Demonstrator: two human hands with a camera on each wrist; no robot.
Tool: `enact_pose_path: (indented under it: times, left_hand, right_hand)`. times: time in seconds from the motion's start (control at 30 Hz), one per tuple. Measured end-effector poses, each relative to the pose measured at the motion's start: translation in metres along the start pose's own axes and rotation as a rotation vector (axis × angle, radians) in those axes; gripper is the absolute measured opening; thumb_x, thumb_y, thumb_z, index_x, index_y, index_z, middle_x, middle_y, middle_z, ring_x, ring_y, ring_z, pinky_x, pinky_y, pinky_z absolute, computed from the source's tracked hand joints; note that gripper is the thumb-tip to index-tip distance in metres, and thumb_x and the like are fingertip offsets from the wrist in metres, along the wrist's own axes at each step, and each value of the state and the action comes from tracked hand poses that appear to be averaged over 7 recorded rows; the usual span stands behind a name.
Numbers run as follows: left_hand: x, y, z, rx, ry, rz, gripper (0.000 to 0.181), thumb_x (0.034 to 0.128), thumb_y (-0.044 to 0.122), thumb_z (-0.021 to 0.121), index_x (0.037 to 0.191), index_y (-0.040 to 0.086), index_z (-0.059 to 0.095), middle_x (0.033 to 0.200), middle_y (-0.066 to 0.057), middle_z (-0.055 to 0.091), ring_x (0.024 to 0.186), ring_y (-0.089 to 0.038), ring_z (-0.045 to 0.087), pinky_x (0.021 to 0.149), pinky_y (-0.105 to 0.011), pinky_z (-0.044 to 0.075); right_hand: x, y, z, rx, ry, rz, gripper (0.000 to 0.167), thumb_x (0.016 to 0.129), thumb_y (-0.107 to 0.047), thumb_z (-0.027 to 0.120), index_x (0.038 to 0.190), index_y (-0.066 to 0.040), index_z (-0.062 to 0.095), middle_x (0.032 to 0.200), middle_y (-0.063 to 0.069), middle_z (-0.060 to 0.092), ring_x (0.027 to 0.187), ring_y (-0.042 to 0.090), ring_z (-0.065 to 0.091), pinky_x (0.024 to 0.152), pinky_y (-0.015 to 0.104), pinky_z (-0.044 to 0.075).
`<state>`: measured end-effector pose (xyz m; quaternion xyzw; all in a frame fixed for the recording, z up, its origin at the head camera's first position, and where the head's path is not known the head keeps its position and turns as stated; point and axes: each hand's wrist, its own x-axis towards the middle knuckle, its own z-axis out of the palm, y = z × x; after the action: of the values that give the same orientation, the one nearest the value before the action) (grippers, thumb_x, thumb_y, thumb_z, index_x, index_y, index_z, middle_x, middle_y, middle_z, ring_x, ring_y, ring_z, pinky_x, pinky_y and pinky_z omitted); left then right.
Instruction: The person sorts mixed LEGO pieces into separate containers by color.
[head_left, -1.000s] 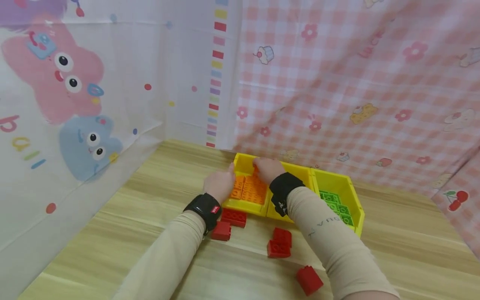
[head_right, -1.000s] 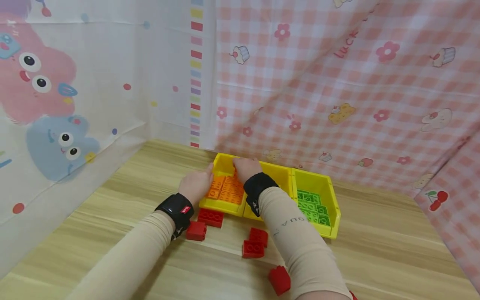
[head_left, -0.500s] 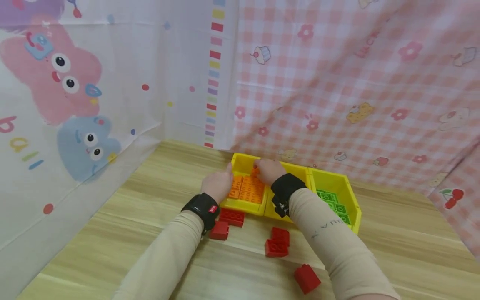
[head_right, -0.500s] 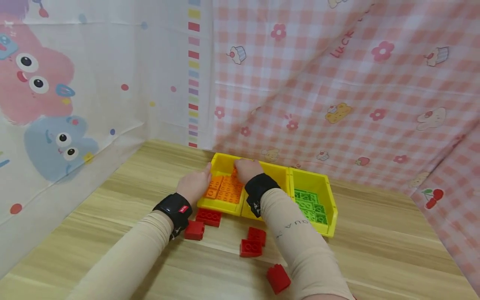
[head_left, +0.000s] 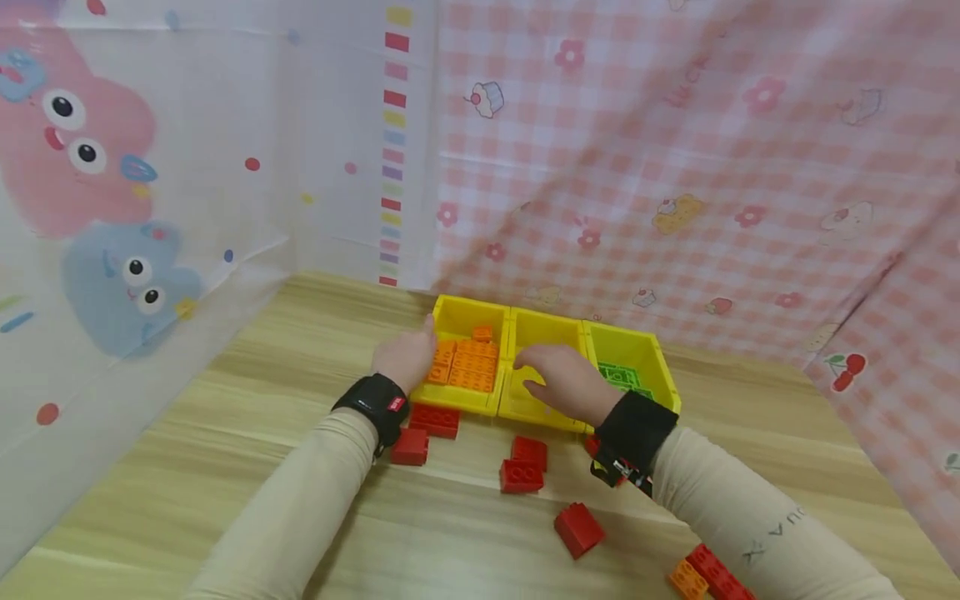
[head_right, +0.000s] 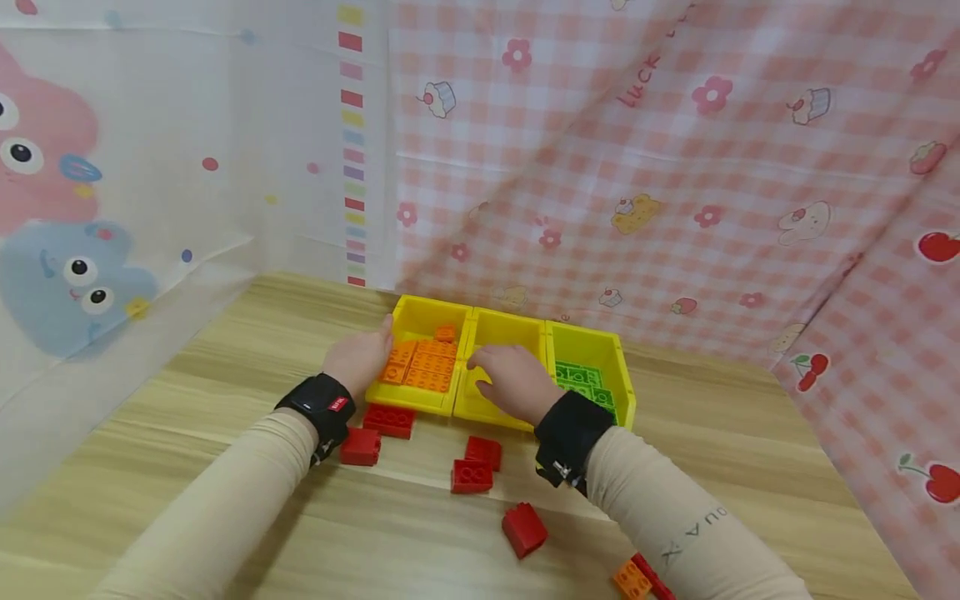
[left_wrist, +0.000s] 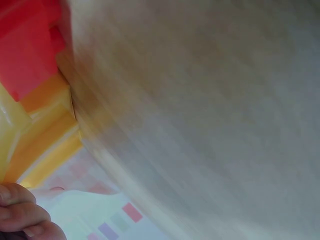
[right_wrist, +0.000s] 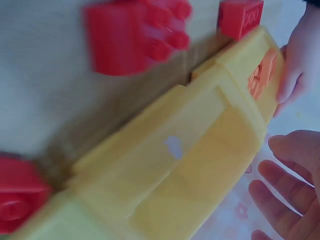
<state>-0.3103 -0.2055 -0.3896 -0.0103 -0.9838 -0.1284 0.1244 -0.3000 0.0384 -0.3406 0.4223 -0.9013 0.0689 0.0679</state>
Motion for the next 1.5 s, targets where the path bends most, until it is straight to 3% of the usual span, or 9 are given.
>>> enact_pose_path:
  times: [0.2,0.5,0.73,0.93,1.07,1.37,1.5]
  left_hand:
    - [0.004,-0.015,-0.003,-0.016,-0.027,-0.002,0.049,0.1002,0.026,0.038,0.143,0.003,0.034,0.070,-0.013,0.057,0.059,-0.027,0.054,0.053,-0.041,0.046]
    - [0.012,-0.039,-0.011,-0.023,-0.059,0.023,0.051,0.1004,0.024,0.037,0.144,-0.001,0.028,0.068,-0.014,0.052,0.060,-0.029,0.052,0.054,-0.041,0.044]
    - [0.011,-0.069,-0.022,-0.012,-0.036,0.015,0.050,0.1010,0.023,0.034,0.144,-0.003,0.027,0.064,-0.015,0.054,0.054,-0.028,0.050,0.051,-0.040,0.042]
    - [0.006,-0.083,-0.026,0.032,0.043,0.012,0.048,0.0997,0.022,0.037,0.141,-0.002,0.035,0.053,-0.013,0.046,0.046,-0.029,0.047,0.044,-0.041,0.039]
    - [0.005,-0.089,-0.027,0.064,0.079,0.012,0.047,0.0990,0.022,0.040,0.140,-0.001,0.038,0.051,-0.012,0.045,0.045,-0.029,0.046,0.042,-0.041,0.038]
    - [0.000,-0.086,-0.033,0.091,0.068,-0.042,0.048,0.0987,0.020,0.042,0.141,0.000,0.036,0.053,-0.012,0.047,0.048,-0.029,0.047,0.045,-0.040,0.039]
    - [0.000,-0.078,-0.027,0.090,0.048,-0.057,0.049,0.0991,0.021,0.040,0.143,0.001,0.033,0.057,-0.013,0.049,0.052,-0.031,0.051,0.049,-0.042,0.042]
  right_hand:
    - [-0.039,-0.002,0.000,0.051,-0.035,0.041,0.029,0.081,-0.010,0.072,0.109,-0.005,0.064,0.103,0.007,0.065,0.094,0.022,0.059,0.085,0.037,0.047]
    - [-0.103,0.001,0.004,0.058,0.003,0.073,0.027,0.078,-0.011,0.074,0.103,-0.008,0.065,0.098,0.002,0.066,0.089,0.017,0.059,0.081,0.036,0.049]
    - [-0.137,0.004,0.009,0.106,-0.156,0.035,0.028,0.079,-0.013,0.074,0.105,-0.009,0.066,0.102,-0.001,0.065,0.091,0.015,0.060,0.080,0.036,0.049]
    - [-0.148,0.006,0.016,0.158,-0.232,-0.001,0.025,0.078,-0.013,0.074,0.103,-0.011,0.067,0.100,-0.005,0.063,0.090,0.009,0.058,0.080,0.034,0.049]
    - [-0.152,0.006,0.020,0.150,-0.232,-0.040,0.028,0.076,-0.014,0.076,0.102,-0.011,0.067,0.102,-0.004,0.063,0.092,0.009,0.058,0.080,0.033,0.049]
    - [-0.150,0.006,0.021,0.086,-0.237,-0.101,0.027,0.074,-0.013,0.078,0.099,-0.014,0.067,0.098,-0.008,0.061,0.090,0.009,0.056,0.083,0.037,0.044]
    - [-0.148,0.009,0.017,0.091,-0.302,-0.093,0.024,0.075,-0.013,0.076,0.097,-0.016,0.068,0.095,-0.011,0.061,0.086,0.006,0.054,0.081,0.037,0.042]
